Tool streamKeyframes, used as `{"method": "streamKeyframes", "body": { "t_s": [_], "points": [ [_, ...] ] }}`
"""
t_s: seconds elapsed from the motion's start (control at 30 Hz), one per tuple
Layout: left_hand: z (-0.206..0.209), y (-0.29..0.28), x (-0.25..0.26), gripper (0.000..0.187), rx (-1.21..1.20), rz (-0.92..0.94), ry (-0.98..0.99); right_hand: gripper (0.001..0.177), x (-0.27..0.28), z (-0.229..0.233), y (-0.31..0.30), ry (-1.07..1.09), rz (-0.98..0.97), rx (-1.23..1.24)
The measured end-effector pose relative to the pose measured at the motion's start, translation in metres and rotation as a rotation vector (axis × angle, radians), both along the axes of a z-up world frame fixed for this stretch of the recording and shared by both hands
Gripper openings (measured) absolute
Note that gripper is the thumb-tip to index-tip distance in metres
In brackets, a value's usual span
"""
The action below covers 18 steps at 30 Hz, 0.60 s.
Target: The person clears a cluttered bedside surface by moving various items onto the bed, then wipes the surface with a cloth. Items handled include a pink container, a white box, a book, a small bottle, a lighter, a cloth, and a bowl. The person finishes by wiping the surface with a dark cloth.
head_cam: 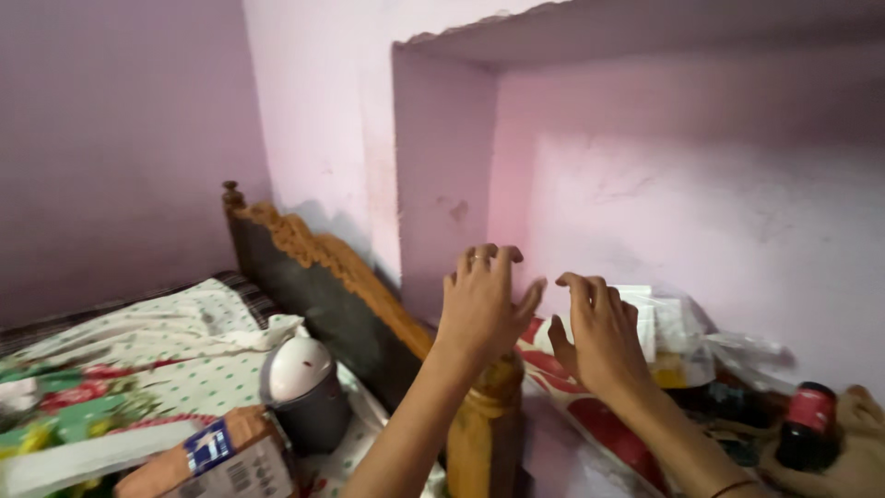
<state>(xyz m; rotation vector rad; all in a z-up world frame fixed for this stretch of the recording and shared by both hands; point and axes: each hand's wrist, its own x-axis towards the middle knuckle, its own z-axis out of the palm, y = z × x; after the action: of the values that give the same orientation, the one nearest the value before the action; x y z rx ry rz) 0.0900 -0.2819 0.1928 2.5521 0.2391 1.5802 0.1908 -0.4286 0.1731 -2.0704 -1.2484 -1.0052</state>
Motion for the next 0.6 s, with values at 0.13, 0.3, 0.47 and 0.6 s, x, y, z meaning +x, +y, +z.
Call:
{"method": "streamKeyframes", "body": {
  "t_s": [0.13,0.3,0.47,0.6],
  "points": [
    [-0.019,-0.001,0.021,0.052,0.099,0.044,0.290,0.058,0.024,-0.018,-0.015,0.044,-0.230,-0.071],
    [-0.035,0.005,0.022,0.025,-0.094,-0.023,0.241,0.102,0.053,-0.021,-0.032,0.140,-0.554,-0.303],
    [-0.035,0.002,0.017,0.028,-0.179,-0.057,0.238,0.139,0.078,-0.027,-0.046,0.439,-0.650,-0.406],
    [-0.034,0.000,0.015,0.024,-0.215,-0.082,0.166,0.149,0.088,-0.054,-0.060,0.524,-0.614,-0.396]
  ]
}}
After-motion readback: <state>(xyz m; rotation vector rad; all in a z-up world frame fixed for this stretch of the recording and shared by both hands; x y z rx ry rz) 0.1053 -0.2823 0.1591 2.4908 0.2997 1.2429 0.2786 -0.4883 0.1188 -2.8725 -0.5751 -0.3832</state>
